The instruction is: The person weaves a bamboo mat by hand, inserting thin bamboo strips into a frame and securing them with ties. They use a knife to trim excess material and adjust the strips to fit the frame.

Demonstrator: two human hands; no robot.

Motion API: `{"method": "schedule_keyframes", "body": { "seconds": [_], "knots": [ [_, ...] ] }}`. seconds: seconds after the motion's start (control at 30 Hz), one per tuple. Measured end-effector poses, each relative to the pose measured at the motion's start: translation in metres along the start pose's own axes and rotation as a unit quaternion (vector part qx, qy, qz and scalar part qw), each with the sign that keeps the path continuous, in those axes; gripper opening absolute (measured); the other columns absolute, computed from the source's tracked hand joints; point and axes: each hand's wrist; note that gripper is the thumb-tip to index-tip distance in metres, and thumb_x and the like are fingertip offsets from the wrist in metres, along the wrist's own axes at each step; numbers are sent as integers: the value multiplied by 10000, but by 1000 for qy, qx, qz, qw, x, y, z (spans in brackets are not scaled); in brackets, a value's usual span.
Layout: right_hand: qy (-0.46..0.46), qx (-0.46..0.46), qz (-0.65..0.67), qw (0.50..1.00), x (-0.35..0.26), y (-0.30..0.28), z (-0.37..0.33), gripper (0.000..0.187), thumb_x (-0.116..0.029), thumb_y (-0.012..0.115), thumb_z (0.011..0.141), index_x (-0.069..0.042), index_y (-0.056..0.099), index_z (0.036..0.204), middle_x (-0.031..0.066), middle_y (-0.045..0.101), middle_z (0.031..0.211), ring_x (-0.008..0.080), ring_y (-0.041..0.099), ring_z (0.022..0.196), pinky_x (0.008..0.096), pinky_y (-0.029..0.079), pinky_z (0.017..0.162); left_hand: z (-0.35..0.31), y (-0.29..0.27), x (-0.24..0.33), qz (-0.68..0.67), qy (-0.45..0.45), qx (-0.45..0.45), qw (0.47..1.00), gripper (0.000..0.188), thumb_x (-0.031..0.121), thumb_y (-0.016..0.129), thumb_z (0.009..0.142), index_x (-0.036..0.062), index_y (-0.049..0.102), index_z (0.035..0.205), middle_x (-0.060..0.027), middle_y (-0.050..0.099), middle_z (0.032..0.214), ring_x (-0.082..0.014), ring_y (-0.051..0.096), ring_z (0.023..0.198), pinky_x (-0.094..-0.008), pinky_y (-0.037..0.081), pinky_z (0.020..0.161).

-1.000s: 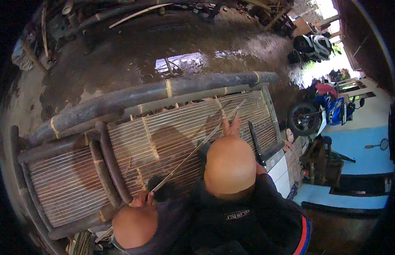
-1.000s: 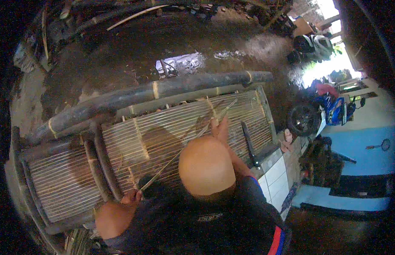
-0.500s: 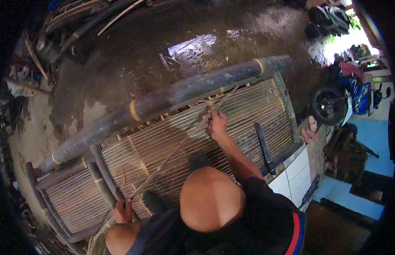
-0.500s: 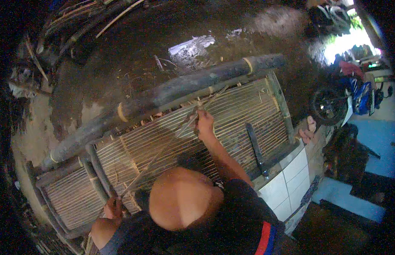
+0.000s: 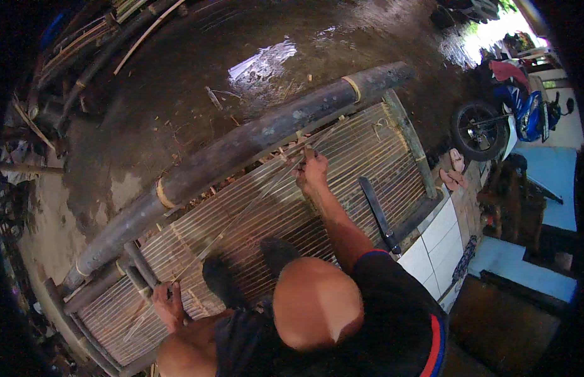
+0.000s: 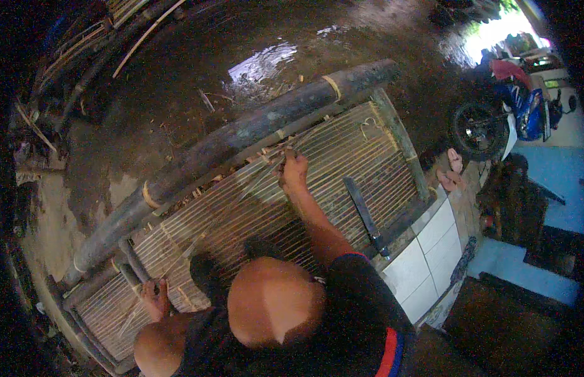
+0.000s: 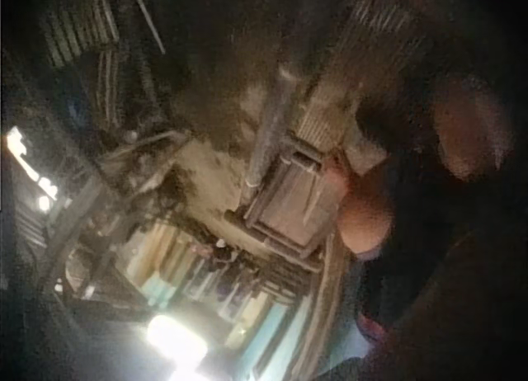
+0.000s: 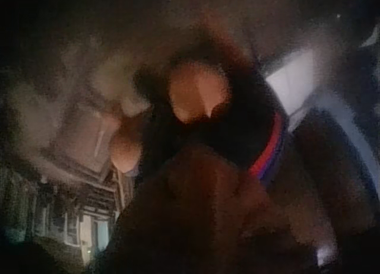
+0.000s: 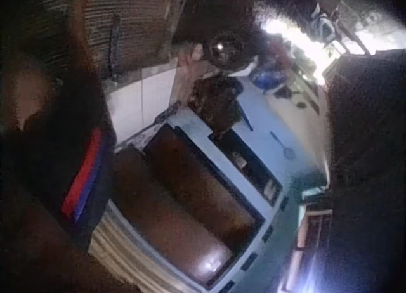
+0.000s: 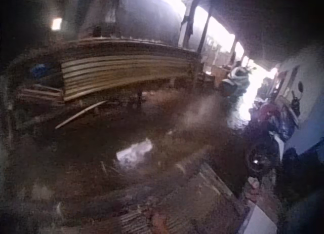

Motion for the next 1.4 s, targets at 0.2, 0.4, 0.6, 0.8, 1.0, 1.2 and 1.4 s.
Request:
{"method": "schedule_keyframes", "body": {
  "seconds": [0.2, 0.4, 0.6, 0.8, 1.0, 1.2, 1.4],
  "knots": [
    [0, 74, -49, 996, -29, -29, 42, 286, -326, 636, 957, -52, 566, 914, 76, 625, 727, 158, 552, 537, 334, 503, 440, 40, 32, 27, -97, -8, -62, 993, 187, 193, 694, 887, 30, 690, 978, -144, 650, 880, -318, 627, 756, -399, 502, 687],
    [15, 1, 69, 998, -55, -22, 70, 225, -284, 519, 1023, -93, 557, 910, 103, 674, 837, 231, 610, 615, 398, 577, 589, 92, 49, 72, -95, 73, -39, 992, 190, 174, 678, 896, 93, 712, 1065, -136, 641, 871, -331, 639, 783, -422, 503, 659],
    [10, 47, 106, 993, -55, -28, 88, 234, -313, 455, 1043, -115, 543, 954, 80, 614, 773, 249, 617, 656, 428, 562, 615, 129, 59, 100, -134, 136, -17, 981, 213, 156, 673, 897, 104, 711, 1100, -132, 627, 869, -330, 636, 762, -411, 503, 635],
    [8, 68, 103, 992, -61, -38, 113, 214, -353, 464, 1027, -154, 522, 975, 59, 594, 772, 222, 605, 651, 384, 507, 550, 147, 61, 109, -108, 152, -21, 982, 207, 169, 677, 895, 122, 715, 1094, -118, 628, 860, -322, 641, 749, -413, 511, 633],
    [0, 67, 150, 986, -55, -13, 106, 263, -293, 413, 1049, -143, 492, 848, 13, 503, 708, 206, 520, 621, 398, 499, 571, 154, 56, 106, -96, 144, -1, 985, 182, 193, 691, 886, 142, 730, 1056, -97, 635, 822, -315, 650, 733, -414, 519, 632],
    [-44, 64, 174, 982, -58, -46, 121, 263, -410, 463, 1011, -188, 527, 884, 11, 549, 737, 217, 577, 635, 392, 477, 519, 158, 60, 121, -106, 156, -4, 982, 177, 203, 697, 882, 144, 736, 1045, -90, 643, 819, -303, 657, 728, -402, 521, 615],
    [1, 66, -20, 998, -65, -14, 80, 296, -334, 502, 1010, -72, 562, 888, 66, 644, 752, 227, 606, 575, 368, 464, 515, 168, 86, 139, -56, 168, -6, 984, 204, 230, 697, 876, 143, 737, 1056, -110, 671, 865, -315, 674, 756, -417, 527, 615]
  ]
}}
Point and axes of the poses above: each hand's wrist, its own z-axis towards the middle knuckle, its own y-axis out of the palm, x = y × z
